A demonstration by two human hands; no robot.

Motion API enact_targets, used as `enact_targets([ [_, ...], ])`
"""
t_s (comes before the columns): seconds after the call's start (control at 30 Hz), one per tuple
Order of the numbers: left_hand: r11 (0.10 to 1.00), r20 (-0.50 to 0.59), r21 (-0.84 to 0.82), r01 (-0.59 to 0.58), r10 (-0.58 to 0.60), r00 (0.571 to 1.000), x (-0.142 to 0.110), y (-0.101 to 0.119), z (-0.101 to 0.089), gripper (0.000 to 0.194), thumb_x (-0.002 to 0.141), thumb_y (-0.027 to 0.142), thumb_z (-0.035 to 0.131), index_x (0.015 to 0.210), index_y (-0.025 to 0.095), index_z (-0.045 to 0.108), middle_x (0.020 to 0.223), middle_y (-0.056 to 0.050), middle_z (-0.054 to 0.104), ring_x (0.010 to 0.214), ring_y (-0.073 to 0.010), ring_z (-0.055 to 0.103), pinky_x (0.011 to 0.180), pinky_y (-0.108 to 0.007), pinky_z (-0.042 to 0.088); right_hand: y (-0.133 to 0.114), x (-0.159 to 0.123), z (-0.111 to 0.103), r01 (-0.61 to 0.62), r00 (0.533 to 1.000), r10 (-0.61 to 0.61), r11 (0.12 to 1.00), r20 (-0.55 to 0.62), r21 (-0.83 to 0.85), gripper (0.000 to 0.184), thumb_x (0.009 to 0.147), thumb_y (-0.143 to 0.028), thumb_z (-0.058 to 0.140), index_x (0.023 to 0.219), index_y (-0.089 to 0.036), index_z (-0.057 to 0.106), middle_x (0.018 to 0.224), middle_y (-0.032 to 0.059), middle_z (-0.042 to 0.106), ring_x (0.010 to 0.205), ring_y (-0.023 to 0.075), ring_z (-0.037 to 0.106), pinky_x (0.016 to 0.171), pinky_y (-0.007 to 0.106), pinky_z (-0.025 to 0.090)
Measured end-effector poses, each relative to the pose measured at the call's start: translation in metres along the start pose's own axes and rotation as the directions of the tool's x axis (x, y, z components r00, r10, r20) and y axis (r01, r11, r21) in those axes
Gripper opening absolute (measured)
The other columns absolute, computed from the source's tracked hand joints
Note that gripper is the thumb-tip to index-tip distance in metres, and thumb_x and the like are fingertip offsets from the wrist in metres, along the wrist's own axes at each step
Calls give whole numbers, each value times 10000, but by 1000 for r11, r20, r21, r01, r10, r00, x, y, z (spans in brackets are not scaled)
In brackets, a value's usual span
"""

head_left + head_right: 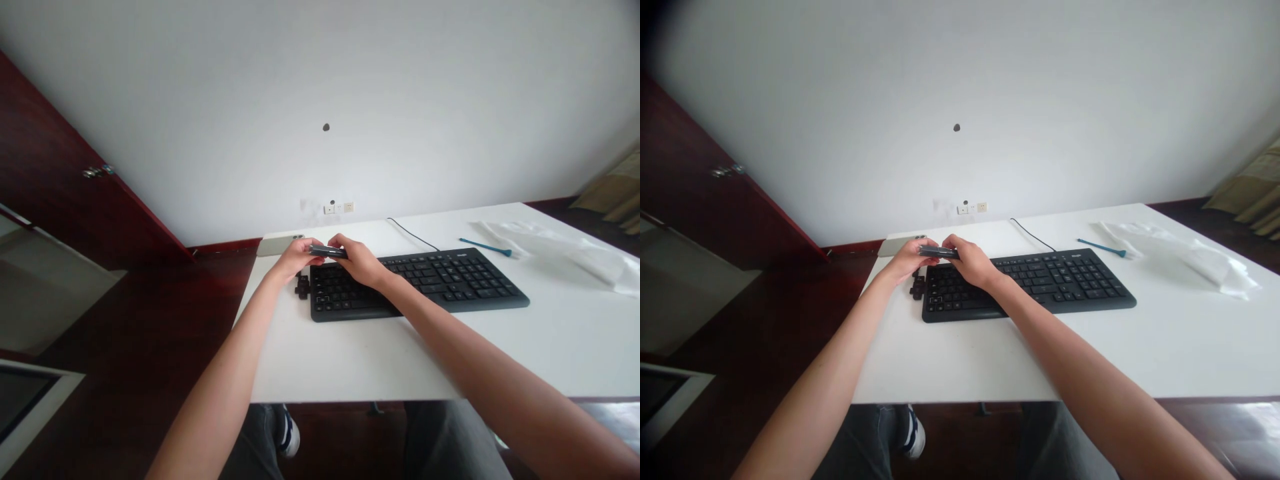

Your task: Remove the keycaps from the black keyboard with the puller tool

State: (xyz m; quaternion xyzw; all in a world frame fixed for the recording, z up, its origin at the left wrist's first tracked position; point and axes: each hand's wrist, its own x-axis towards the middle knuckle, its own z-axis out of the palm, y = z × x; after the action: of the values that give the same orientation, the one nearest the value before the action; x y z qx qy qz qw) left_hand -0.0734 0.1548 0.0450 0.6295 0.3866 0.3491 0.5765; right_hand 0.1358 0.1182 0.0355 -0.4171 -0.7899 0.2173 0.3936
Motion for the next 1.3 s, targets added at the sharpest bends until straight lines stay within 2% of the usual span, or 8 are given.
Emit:
enact_targets([
  [0.17, 997, -105, 38, -62, 65, 992, 2, 1, -4, 307, 783, 345, 780, 1009, 162, 686, 932, -45, 688, 747, -110, 648, 646, -229, 514, 20, 10, -10, -139, 990, 140, 977, -3, -161, 140, 932, -267, 575, 1062, -222, 599, 907, 39, 702, 788, 200, 597, 721, 284, 405],
  [0.23, 995, -182, 44, -91, 98, 978, 3, 3, -7, 312, 781, 368, 778, 998, 165, 685, 898, -34, 665, 682, -89, 594, 548, -194, 432, 30, 19, -17, -227, 970, 240, 941, 26, -250, 148, 931, -273, 602, 1066, -216, 624, 869, 46, 702, 770, 205, 595, 702, 281, 395],
  [0.33, 993, -240, 29, -115, 118, 964, 5, 1, -12, 303, 785, 399, 766, 962, 168, 681, 807, -5, 619, 618, -77, 526, 498, -185, 344, 39, 35, -22, -250, 944, 309, 900, 118, -357, 171, 934, -262, 623, 1096, -215, 656, 875, 55, 716, 778, 206, 607, 701, 275, 392],
  [0.47, 976, -304, 201, -86, 146, 941, 8, -10, -17, 341, 815, 444, 737, 1033, 183, 708, 799, -7, 663, 595, -98, 532, 537, -216, 379, 40, 48, -13, -204, 927, 304, 900, 220, -386, 205, 938, -267, 635, 1133, -216, 671, 940, 67, 739, 836, 206, 638, 737, 270, 413],
  [0.63, 860, -355, 510, -1, 212, 910, 12, -24, -18, 378, 835, 452, 733, 1110, 194, 763, 891, -83, 759, 817, -233, 691, 776, -340, 510, 46, 49, 0, -177, 925, 290, 902, 247, -393, 244, 935, -290, 627, 1165, -228, 678, 955, 67, 750, 852, 216, 660, 743, 278, 429],
  [0.87, 833, -344, 549, 62, 158, 926, 12, -24, -17, 292, 851, 313, 711, 1107, 194, 785, 1017, -114, 782, 989, -291, 724, 931, -400, 513, 50, 52, 3, -175, 918, 313, 870, 243, -461, 293, 921, -333, 636, 1189, -234, 699, 970, 82, 757, 872, 243, 670, 747, 301, 432],
  [1.17, 857, -336, 513, 36, 162, 928, 14, -27, -21, 316, 842, 346, 701, 1106, 196, 786, 988, -88, 774, 809, -222, 694, 790, -334, 524, 49, 50, 0, -159, 926, 282, 894, 251, -418, 282, 884, -320, 641, 1137, -227, 724, 951, 79, 758, 863, 239, 674, 726, 291, 431],
  [1.3, 853, -330, 521, 28, 171, 928, 15, -30, -24, 297, 838, 337, 692, 1079, 192, 790, 981, -96, 774, 833, -230, 694, 757, -321, 512, 49, 50, 1, -164, 927, 278, 905, 253, -393, 300, 866, -319, 664, 1143, -221, 726, 942, 77, 755, 839, 230, 669, 717, 291, 434],
])
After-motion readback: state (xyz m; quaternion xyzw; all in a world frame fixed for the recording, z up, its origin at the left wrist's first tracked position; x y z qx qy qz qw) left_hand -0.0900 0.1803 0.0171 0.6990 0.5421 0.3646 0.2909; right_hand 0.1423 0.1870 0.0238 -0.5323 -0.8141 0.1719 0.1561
